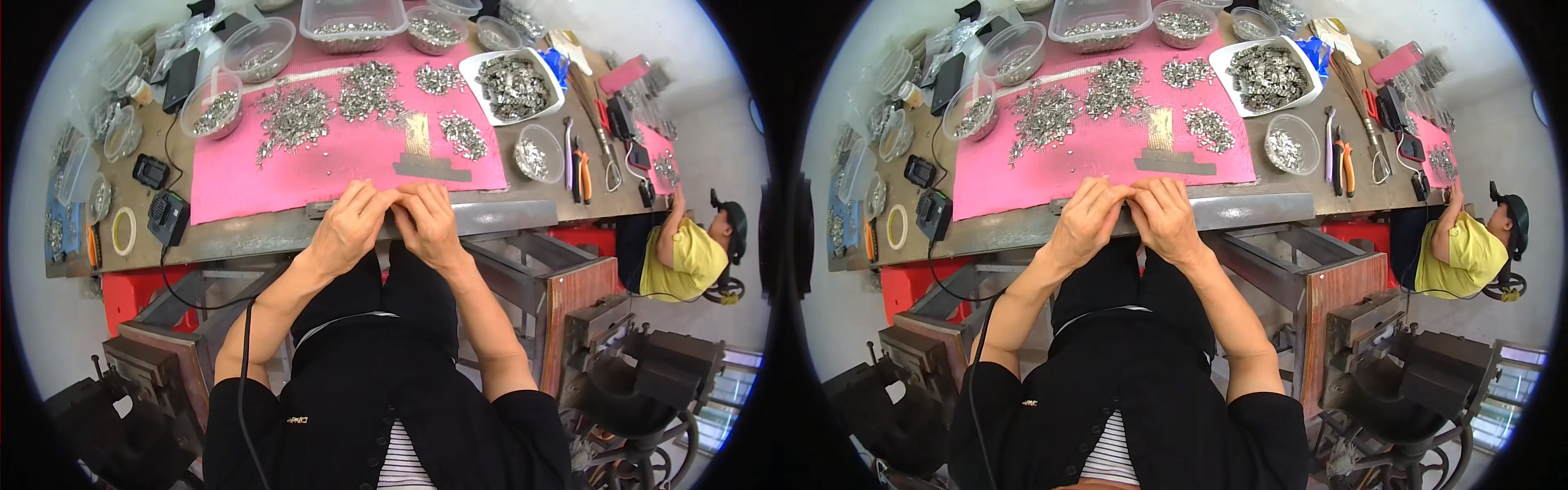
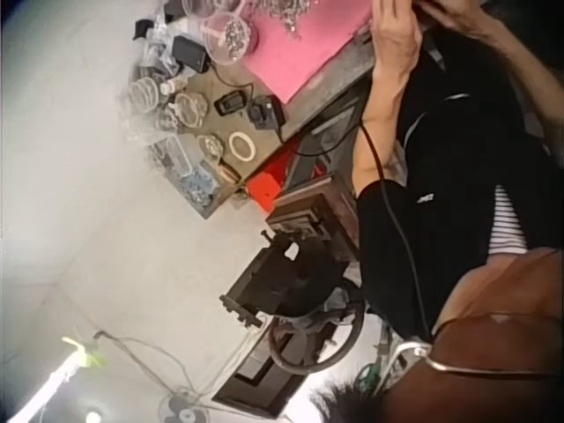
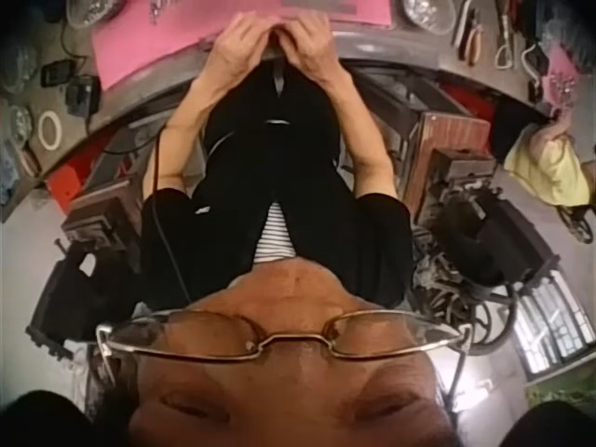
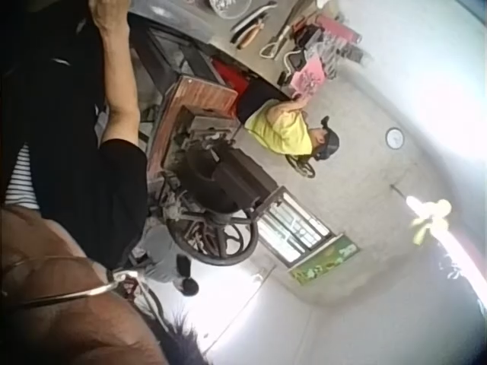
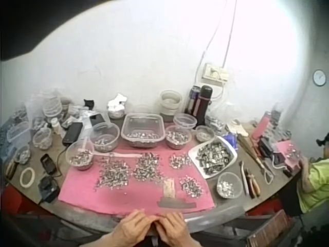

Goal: Placing small metal components into a template tray at a workstation.

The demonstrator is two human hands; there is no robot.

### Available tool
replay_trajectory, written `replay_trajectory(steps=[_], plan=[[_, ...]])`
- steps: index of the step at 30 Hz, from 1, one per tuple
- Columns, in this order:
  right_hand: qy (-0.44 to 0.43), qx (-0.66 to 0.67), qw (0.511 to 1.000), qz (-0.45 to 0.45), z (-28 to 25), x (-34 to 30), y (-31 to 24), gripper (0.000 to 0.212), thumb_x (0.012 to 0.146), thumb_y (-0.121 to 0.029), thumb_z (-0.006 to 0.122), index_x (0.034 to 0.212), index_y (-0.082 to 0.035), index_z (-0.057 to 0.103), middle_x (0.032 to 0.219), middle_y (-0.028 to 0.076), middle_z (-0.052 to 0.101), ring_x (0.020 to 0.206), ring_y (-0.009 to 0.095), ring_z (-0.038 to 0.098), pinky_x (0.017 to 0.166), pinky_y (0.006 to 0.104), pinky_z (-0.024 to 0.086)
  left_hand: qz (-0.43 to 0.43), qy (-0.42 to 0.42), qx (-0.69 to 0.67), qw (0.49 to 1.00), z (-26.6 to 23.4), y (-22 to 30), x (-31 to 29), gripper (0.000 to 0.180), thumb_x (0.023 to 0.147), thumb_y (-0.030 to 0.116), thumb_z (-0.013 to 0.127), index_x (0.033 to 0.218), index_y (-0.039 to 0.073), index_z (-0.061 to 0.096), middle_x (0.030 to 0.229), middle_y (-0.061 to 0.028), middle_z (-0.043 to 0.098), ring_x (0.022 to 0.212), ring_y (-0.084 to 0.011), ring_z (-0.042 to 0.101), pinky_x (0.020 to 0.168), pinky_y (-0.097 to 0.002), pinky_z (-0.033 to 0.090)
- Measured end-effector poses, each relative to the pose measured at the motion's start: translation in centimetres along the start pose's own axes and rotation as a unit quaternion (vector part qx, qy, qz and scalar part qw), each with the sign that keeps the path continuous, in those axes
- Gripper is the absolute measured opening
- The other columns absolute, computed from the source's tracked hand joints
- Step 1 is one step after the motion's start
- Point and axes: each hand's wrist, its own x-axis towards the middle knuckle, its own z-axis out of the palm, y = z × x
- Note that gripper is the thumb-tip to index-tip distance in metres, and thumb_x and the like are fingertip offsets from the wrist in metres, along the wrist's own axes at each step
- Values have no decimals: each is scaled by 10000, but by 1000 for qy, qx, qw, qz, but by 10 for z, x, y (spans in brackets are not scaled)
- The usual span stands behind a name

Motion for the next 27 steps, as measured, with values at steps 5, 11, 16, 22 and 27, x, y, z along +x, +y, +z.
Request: replay_trajectory(steps=[5, 11, 16, 22, 27], plan=[[-8, 46, 998, 42, -7, 2, 0, 194, 797, 6, 722, 975, -17, 648, 1004, 107, 655, 910, 295, 621, 805, 392, 453, -14, 8, 9, 1000, 3, 4, 0, 394, 765, -92, 671, 1146, 4, 637, 979, -146, 627, 934, -353, 597, 839, -434, 520], [11, 12, 994, 104, -23, 18, 44, 130, 836, 1, 701, 963, -15, 675, 966, 121, 651, 904, 316, 621, 808, 405, 478, -77, 69, 15, 995, 9, 4, -5, 272, 794, -52, 712, 1053, 22, 676, 966, -113, 638, 922, -333, 612, 858, -428, 516], [4, -64, 993, 99, -21, 43, 98, 119, 855, -48, 704, 970, -52, 735, 870, 114, 611, 862, 311, 601, 789, 427, 474, -64, 79, 76, 992, 12, 1, -14, 204, 814, 33, 744, 1011, 51, 695, 981, -98, 634, 924, -329, 608, 940, -495, 495], [-45, -118, 988, 87, -12, 51, 110, 125, 868, -100, 693, 979, -95, 751, 877, 102, 612, 873, 299, 599, 804, 422, 446, -111, 67, 75, 989, 7, 7, -17, 282, 829, 80, 754, 1100, 65, 676, 1040, -88, 653, 986, -315, 621, 1067, -534, 404], [-46, -136, 987, 71, -19, 57, 98, 75, 860, -84, 710, 925, -47, 713, 848, 126, 630, 817, 331, 620, 760, 421, 472, -104, 66, 81, 989, 8, 4, -19, 321, 828, 63, 758, 1132, 49, 657, 1055, -110, 671, 1025, -320, 632, 1085, -539, 390]])
